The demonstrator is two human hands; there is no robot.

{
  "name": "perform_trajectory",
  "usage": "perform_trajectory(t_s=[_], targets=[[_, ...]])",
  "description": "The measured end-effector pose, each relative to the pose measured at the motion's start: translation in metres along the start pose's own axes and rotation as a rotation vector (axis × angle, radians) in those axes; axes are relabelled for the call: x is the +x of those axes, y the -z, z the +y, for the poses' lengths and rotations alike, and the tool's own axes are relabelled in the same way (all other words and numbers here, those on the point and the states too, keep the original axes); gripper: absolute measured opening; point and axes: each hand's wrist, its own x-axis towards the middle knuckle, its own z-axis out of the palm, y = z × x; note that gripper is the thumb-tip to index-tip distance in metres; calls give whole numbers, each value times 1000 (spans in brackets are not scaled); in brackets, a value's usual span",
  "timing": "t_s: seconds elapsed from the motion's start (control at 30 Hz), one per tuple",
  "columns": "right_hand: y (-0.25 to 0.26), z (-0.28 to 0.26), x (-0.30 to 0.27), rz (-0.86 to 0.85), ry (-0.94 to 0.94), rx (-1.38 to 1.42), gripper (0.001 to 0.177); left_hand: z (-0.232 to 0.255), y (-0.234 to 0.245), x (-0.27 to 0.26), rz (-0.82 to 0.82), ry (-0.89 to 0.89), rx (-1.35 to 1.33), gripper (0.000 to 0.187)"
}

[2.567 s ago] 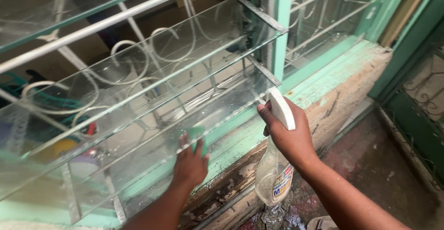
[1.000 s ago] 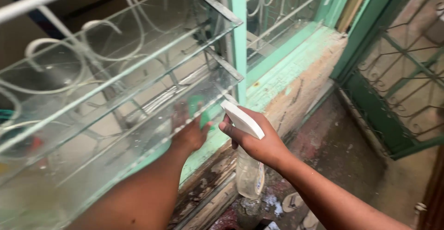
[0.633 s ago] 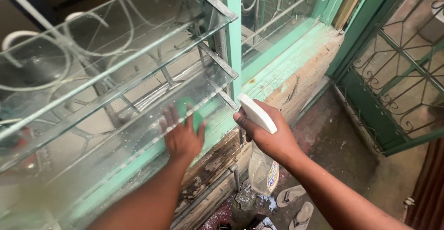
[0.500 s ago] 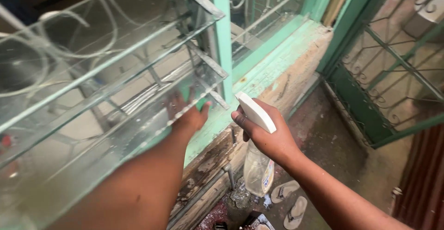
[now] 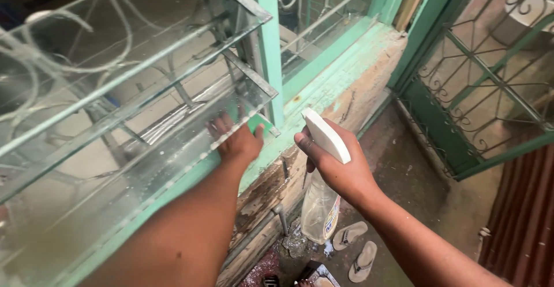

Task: Cleaning glass window panes or louvers using a spray bottle and a cleaning sponge.

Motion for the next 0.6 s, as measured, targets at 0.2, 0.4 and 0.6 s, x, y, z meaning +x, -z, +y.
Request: perform_trajectory(t_s=[0.2,0.4,0.6], targets=[[4,7,-3,15,-17,-75,28,18,19,-39,-149,39,-3,93],[6,3,-5,55,-63,-110,29,3,2,-19,-65,-148,99,94],[2,5,-5,50,-24,-49,30,19,16,-56,-206,-109,162,103]])
